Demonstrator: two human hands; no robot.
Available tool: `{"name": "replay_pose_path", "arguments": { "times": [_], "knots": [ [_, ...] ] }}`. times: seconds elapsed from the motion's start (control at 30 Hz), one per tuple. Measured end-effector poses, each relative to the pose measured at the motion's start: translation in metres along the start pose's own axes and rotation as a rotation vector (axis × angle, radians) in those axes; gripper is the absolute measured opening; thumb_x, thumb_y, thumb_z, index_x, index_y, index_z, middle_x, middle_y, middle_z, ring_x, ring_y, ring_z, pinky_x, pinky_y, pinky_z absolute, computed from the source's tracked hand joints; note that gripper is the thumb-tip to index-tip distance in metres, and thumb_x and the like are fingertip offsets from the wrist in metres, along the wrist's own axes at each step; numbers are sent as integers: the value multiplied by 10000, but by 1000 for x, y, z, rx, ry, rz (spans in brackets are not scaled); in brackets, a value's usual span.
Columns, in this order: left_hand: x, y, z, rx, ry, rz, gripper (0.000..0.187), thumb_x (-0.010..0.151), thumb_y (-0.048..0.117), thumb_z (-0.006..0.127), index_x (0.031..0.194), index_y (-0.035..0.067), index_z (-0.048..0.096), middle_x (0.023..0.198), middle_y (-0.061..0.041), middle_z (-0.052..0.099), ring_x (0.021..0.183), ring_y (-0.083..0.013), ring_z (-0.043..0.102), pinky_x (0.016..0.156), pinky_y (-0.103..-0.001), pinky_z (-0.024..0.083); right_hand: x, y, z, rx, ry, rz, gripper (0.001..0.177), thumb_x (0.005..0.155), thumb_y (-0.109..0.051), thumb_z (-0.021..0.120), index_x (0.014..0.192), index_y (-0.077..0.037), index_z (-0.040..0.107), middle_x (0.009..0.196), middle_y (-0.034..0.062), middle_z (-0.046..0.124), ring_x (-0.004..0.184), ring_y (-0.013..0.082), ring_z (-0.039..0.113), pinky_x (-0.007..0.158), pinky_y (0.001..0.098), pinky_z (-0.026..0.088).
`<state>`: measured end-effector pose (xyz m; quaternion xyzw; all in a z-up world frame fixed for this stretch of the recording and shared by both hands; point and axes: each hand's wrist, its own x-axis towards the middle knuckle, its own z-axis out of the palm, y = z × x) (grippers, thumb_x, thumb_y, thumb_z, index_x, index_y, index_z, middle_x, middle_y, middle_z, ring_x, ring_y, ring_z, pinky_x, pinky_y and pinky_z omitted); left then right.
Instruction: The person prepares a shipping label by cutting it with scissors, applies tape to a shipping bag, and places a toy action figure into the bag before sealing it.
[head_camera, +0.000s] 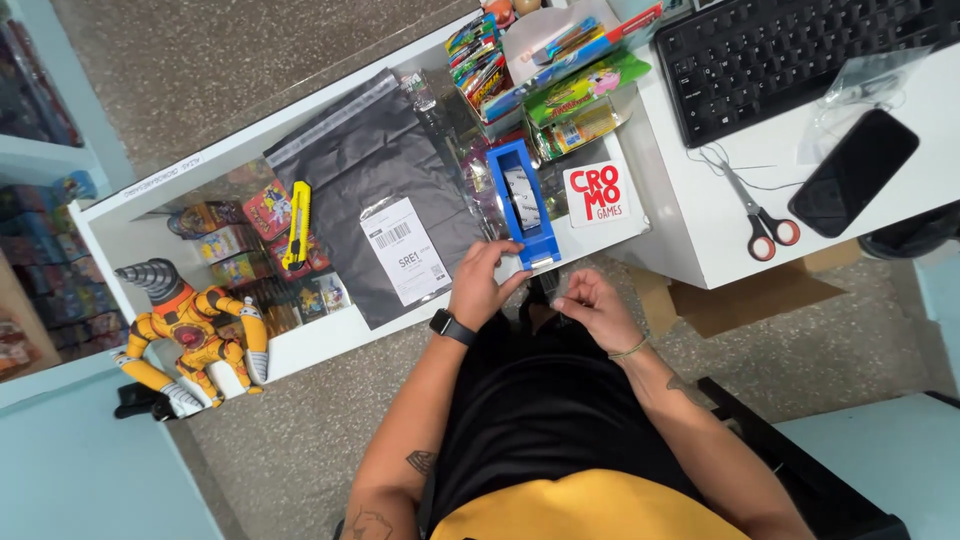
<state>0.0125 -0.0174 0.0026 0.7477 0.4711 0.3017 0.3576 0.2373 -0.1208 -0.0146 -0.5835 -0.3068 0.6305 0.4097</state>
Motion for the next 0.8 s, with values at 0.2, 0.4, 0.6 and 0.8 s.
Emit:
{"name": "replay_pose_path", "arguments": {
  "times": [0.2,0.4,0.6,0.8],
  "knots": [
    [0,6,-2,-15,-4,-25,396,810,188,920,1130,164,688,1110,17,812,821,-216,647,784,-343,585,2,-38,19,-147,29,-30,227,948,-207,782,1147,-131,704,722,39,732,682,85,599,642,215,448],
    [2,7,-3,-15,-13,-17,405,794,193,931,1116,158,689,1103,13,814,812,-225,650,781,-350,583,5,-52,37,-118,174,-21,152,989,-266,742,1072,-166,820,606,53,690,595,82,606,596,198,447],
    [2,4,-6,23,-10,34,391,794,215,933,1098,176,692,1076,35,812,793,-207,655,761,-332,581,10,-32,50,-7,303,-68,131,959,-171,768,1040,-89,831,525,66,607,531,101,602,562,194,471],
    [7,-4,-4,55,-18,123,387,815,277,915,1120,201,689,1070,46,799,831,-198,678,784,-326,587,6,-29,69,33,478,-117,118,954,-131,788,1025,-40,816,509,53,571,504,85,556,545,197,450]
  ]
}}
